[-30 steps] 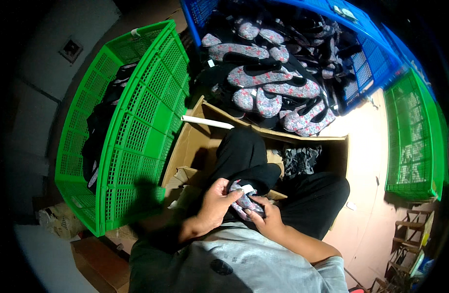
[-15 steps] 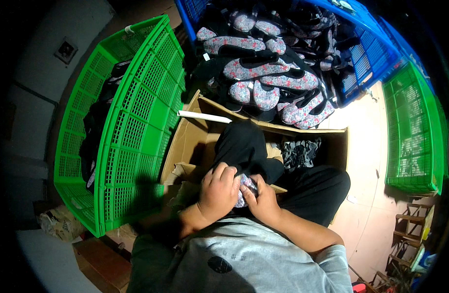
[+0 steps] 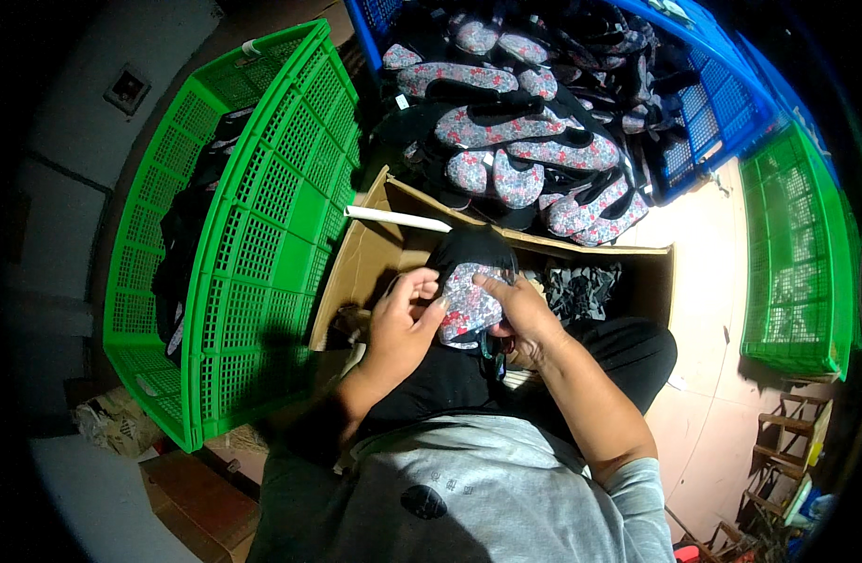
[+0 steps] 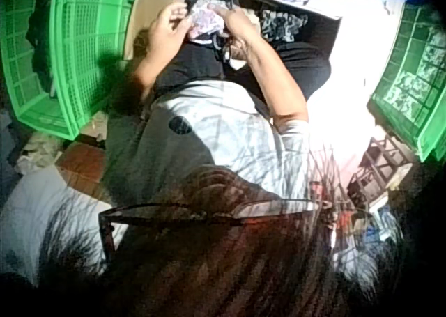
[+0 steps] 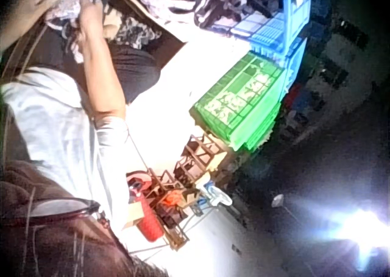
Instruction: The person sits on the floor and sews a floral-patterned slipper using a needle and thread. They pull the thread through the fabric, inspect the stitching, and handle the slipper repeatedly. The person also picks up a white stick from a green crate and places it back down.
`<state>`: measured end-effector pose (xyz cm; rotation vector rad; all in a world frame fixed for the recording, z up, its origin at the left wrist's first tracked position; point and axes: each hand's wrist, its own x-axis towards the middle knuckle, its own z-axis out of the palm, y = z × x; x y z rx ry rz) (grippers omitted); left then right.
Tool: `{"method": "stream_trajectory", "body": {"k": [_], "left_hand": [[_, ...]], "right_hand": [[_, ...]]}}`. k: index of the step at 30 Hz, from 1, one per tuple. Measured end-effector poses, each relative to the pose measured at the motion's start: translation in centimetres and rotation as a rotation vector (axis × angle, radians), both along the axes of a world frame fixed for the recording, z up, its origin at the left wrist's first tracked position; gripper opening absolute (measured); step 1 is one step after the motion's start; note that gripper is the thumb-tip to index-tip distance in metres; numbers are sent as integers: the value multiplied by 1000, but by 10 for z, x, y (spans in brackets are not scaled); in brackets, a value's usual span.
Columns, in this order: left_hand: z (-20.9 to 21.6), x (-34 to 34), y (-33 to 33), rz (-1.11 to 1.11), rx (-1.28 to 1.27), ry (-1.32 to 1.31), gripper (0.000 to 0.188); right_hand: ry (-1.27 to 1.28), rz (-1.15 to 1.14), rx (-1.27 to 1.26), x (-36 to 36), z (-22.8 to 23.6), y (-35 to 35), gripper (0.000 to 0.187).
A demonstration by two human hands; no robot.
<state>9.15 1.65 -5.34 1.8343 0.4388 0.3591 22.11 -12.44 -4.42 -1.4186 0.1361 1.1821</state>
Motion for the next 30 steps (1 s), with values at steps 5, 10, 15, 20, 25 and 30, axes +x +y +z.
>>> {"method": "stream_trajectory", "body": {"k": [5, 10, 15, 20, 25, 30], "left_hand": [[-15, -16, -6, 71, -643, 47, 23], [-15, -26, -25, 161, -829, -31, 28], [-9, -26, -38, 240, -934, -82, 32], [-12, -27, -42, 249, -926, -96, 30], [-10, -30, -42, 253, -819, -43, 30], [-10, -38, -38, 221, -380, 32, 25]], "right_hand": [[50, -48, 27, 1, 3, 1, 20], [65, -72, 84, -1, -5, 0, 19], [-53, -128, -18, -14, 5, 3, 18], [-195, -253, 100, -27, -22, 0, 15], [-582, -238, 58, -35, -58, -4, 19], [-721, -277, 117, -49, -52, -2, 24]]}}
